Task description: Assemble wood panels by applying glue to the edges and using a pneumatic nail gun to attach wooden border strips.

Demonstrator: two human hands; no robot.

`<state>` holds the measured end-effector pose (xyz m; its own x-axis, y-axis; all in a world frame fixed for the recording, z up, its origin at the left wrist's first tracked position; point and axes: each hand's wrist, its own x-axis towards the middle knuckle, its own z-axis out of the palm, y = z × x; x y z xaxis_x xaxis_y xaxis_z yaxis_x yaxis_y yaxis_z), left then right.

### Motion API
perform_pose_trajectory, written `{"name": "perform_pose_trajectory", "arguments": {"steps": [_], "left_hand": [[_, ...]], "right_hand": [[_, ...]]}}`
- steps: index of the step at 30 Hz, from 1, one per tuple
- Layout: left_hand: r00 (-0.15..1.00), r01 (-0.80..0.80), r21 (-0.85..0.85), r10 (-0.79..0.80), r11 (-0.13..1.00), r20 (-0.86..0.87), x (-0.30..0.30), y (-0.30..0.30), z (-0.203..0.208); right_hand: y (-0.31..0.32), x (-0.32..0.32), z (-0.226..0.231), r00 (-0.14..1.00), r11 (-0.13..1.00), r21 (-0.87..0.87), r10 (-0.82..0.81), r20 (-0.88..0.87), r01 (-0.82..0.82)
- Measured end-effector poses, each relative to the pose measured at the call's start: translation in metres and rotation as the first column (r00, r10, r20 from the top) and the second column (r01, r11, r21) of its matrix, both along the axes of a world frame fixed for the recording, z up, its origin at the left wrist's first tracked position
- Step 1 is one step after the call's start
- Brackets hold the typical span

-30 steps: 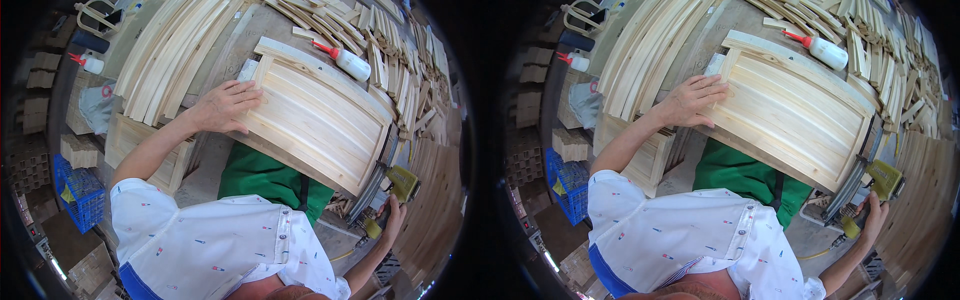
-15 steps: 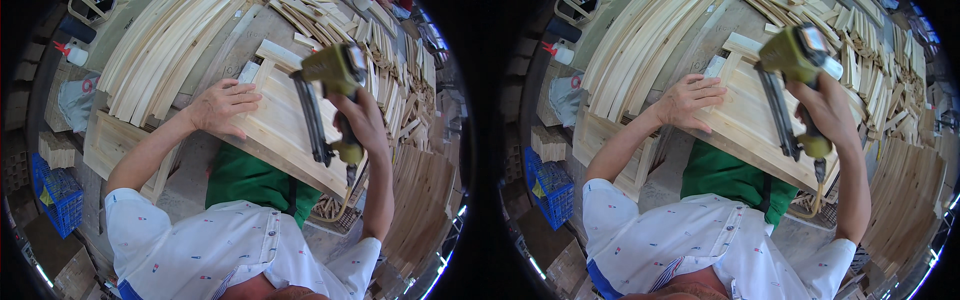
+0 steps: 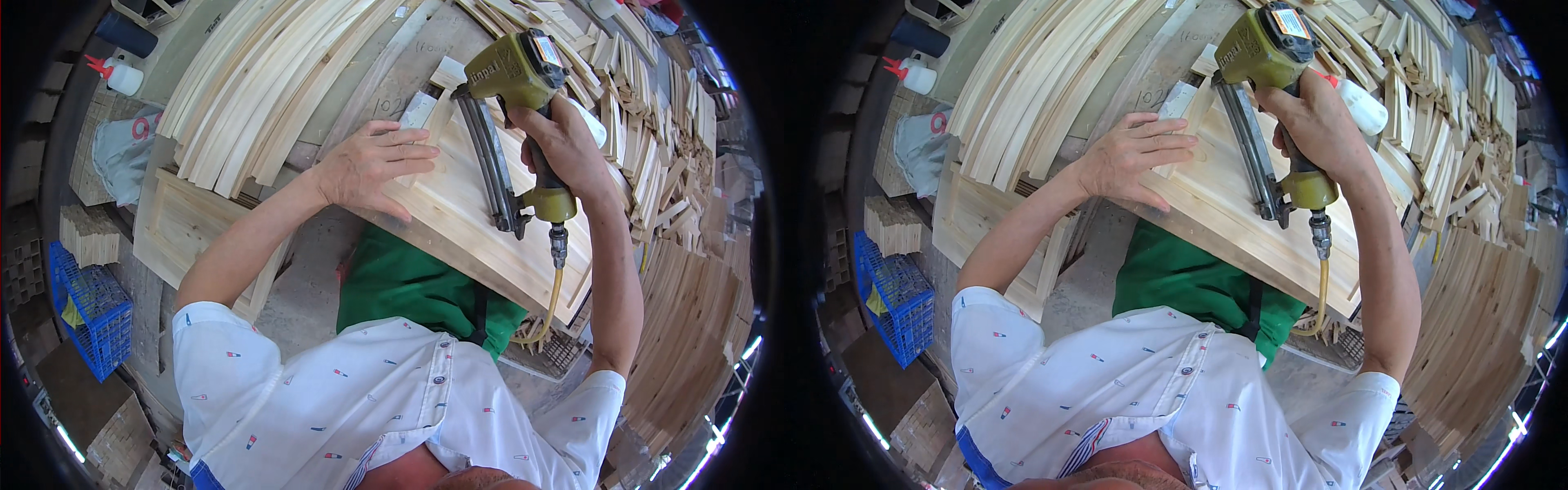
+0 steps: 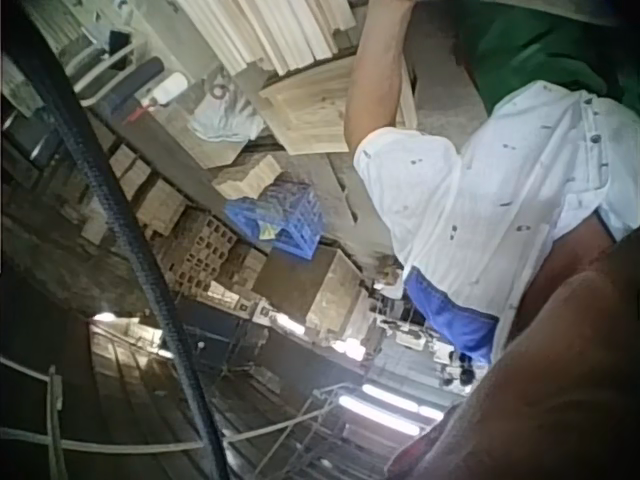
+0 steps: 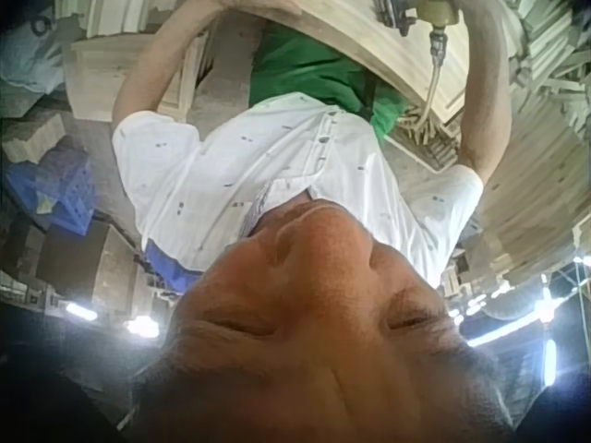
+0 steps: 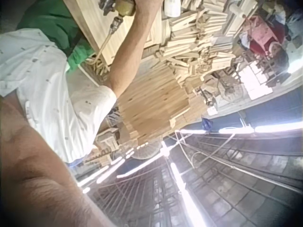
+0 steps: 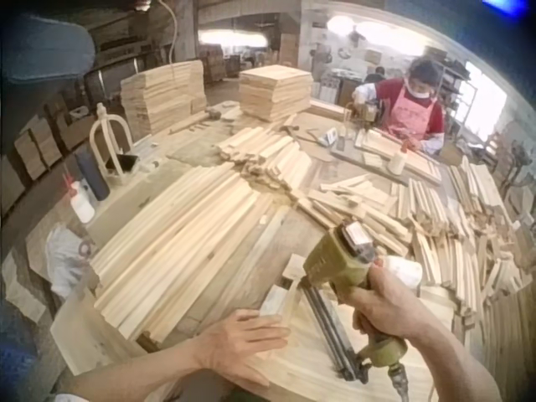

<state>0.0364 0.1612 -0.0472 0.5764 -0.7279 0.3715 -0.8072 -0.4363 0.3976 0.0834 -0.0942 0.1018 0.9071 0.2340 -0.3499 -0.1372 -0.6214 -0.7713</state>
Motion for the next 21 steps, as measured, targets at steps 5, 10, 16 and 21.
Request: {"name": "perform_pose_trajectory", "arguments": {"steps": [5,10,16,21], "left_hand": [[0.996,-0.046,-0.009,0.045,0.999,-0.083,-0.002,-0.003,0.004],[0.994,-0.070,0.008,0.071,0.997,-0.089,-0.003,-0.001,0.000],[0.989,-0.106,-0.018,0.104,0.994,-0.109,-0.004,-0.001,-0.006],[0.990,-0.100,0.001,0.100,0.995,-0.095,-0.003,0.001,-0.006]], "right_hand": [[-0.013,-0.031,0.009,0.999,0.997,0.064,-0.040,-0.034,0.042],[-0.010,-0.071,0.011,0.987,0.991,0.120,-0.035,-0.159,0.054],[0.009,-0.084,-0.006,0.977,0.993,0.114,0.063,-0.205,-0.040],[0.018,-0.085,-0.006,0.983,0.994,0.033,0.112,-0.147,-0.108]]}}
